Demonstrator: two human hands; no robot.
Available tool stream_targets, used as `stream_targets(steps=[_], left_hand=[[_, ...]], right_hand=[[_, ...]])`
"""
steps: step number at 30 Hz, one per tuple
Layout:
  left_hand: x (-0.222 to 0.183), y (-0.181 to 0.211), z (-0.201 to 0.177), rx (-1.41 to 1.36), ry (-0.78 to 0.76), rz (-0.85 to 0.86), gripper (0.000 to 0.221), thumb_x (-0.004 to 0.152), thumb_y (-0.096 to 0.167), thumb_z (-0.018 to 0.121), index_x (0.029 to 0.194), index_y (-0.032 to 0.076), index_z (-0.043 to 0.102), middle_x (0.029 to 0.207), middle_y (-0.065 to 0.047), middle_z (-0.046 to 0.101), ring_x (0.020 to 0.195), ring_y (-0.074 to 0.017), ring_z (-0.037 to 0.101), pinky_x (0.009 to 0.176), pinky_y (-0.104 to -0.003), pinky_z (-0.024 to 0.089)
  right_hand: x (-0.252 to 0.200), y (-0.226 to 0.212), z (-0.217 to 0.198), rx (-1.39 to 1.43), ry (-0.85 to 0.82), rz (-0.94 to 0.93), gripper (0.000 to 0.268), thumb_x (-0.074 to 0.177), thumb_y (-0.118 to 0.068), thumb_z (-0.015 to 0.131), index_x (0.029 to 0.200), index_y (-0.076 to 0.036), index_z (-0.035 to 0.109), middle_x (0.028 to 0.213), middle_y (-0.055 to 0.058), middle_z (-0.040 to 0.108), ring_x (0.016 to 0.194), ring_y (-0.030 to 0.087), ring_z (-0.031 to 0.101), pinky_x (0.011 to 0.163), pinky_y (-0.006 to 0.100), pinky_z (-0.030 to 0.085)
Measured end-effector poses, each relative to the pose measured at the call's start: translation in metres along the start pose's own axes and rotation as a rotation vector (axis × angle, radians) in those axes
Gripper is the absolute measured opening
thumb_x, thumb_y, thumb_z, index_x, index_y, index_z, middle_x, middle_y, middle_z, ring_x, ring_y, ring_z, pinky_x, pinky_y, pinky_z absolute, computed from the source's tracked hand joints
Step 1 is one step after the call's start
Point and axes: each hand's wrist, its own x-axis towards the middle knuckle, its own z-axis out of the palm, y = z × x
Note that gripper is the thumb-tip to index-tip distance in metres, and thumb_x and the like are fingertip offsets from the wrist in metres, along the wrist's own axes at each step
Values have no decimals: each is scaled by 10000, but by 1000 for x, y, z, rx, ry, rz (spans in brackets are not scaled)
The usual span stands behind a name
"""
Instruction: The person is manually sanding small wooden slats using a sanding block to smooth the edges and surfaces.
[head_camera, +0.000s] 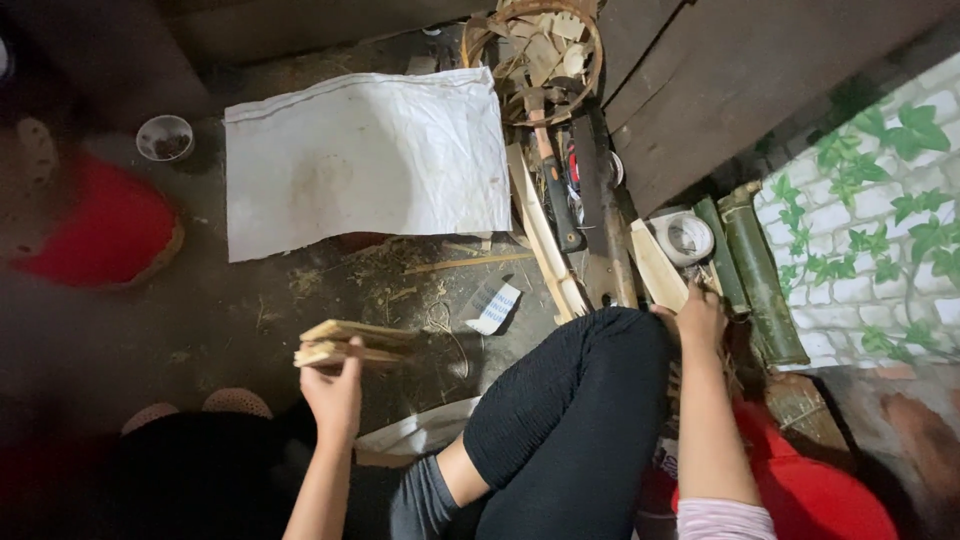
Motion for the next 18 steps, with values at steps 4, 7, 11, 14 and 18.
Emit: stream_targets(steps=[4, 7, 11, 14, 18], left_hand=[[1, 56, -8, -125, 106, -140, 499, 958, 150, 752, 1359, -41, 526, 1350, -262, 576, 1287, -299, 538, 1108, -535, 408], [2, 89, -9, -297, 184, -435, 821, 979, 295, 761, 1557, -17, 268, 1567, -290, 312, 1499, -444, 295, 1178, -673, 190], [24, 21, -16, -707, 292, -547, 818, 879, 283, 811, 1466, 84, 277, 1434, -200, 357, 1352, -348, 400, 1015, -565, 337], [31, -11, -19, -717, 287, -601, 640, 817, 279, 773, 1383, 172, 494, 1203, -34, 661, 1056, -171, 648, 762, -405, 513], [36, -20, -11, -718, 254, -613, 390, 849, 242, 774, 1192, 90, 666, 1054, -52, 717, 959, -183, 690, 695, -351, 515]], right_hand=[[13, 23, 24, -194, 197, -87, 724, 740, -765, 706, 1166, -180, 722, 1108, 85, 636, 1132, 327, 625, 917, 457, 564], [29, 40, 34, -155, 36, -7, 555, 807, -633, 780, 1163, -210, 728, 1163, 60, 652, 1177, 317, 628, 886, 504, 563], [7, 28, -5, -264, 120, -9, 343, 967, -469, 639, 1172, -199, 691, 975, 132, 790, 1033, 377, 736, 967, 544, 391], [-29, -2, -61, -149, 450, -137, 269, 1011, -343, 751, 1153, -121, 696, 934, 183, 749, 981, 420, 693, 1147, 501, 276], [-97, -130, -142, 649, 313, -315, 257, 1076, -193, 748, 1185, 7, 629, 1037, 188, 652, 906, 328, 593, 775, 455, 445]])
